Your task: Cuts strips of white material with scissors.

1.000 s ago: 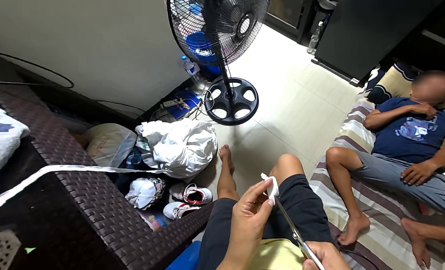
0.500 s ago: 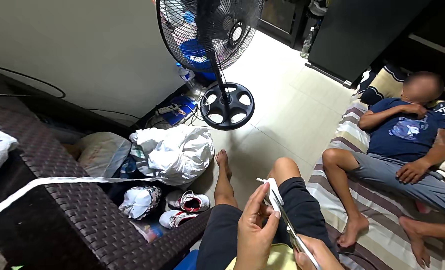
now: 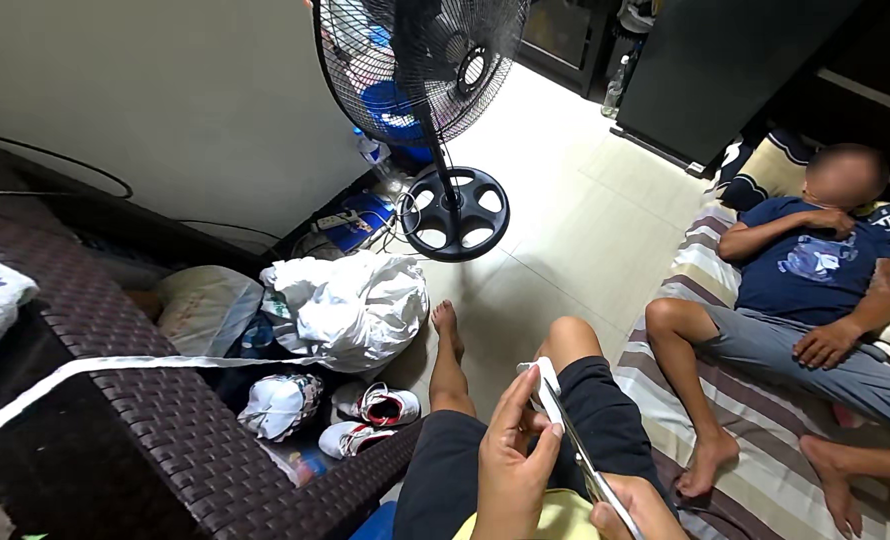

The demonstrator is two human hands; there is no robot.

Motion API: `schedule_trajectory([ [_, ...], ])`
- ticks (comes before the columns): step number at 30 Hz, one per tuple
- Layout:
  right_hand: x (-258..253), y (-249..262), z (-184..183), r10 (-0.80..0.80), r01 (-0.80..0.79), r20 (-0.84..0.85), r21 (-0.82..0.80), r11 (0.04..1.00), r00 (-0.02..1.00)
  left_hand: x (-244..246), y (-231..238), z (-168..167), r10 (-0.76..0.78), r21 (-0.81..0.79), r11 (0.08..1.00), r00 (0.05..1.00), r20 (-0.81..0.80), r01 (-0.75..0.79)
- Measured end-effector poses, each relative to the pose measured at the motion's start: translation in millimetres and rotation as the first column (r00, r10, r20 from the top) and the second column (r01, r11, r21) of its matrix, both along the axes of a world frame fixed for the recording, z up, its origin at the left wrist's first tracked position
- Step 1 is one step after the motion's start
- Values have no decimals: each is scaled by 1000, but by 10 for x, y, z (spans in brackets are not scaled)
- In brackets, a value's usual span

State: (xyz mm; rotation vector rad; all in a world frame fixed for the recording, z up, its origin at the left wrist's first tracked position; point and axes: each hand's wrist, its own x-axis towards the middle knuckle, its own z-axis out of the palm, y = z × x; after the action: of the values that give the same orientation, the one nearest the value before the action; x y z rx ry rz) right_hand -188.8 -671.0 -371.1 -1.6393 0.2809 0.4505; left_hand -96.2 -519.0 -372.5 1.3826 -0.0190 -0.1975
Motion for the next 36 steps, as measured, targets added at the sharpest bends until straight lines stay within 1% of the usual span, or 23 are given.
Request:
schedule_trajectory([
  [6,0,12,5,-24,25,-14,12,1000,1000,-19,-24,2,15,-20,1000,999,-30,-16],
  [8,-1,17,-1,-30,30,-19,7,1000,999,-28,-33,14,19,-46,999,997,-69,-23],
  [11,-8,16,17,-28,27,-32,-9,1000,999,-8,-7,28,-16,-114,993,991,-132,1],
  [13,-28,-2,20,-15,14,-20,-40,999,1000,26,31,9,-47,-127,991,991,-127,30],
  [18,-75,-64,84,64,-70,-54,-109,992,996,169,147,29,-49,-49,998,993,-105,44],
  [20,-89,-81,106,89,-98,-67,-131,987,994,219,183,42,-57,-46,998,993,-99,53],
  [26,-125,-104,91,104,-112,-64,-121,986,992,270,222,27,-99,-78,993,992,-76,93],
  [28,-125,-103,103,115,-122,-61,-130,984,991,296,252,53,-157,-107,984,975,-155,141],
  [30,-121,-102,126,137,-146,-68,-144,979,988,333,293,90,-236,-173,966,932,-276,193],
  [32,-132,-102,125,147,-156,-68,-152,976,987,352,322,103,-283,-223,951,894,-347,215],
  [34,-143,-106,119,148,-156,-66,-152,976,987,340,317,104,-263,-227,955,893,-366,189],
  [36,-152,-107,112,142,-150,-64,-147,978,988,298,284,89,-199,-184,972,926,-320,146],
])
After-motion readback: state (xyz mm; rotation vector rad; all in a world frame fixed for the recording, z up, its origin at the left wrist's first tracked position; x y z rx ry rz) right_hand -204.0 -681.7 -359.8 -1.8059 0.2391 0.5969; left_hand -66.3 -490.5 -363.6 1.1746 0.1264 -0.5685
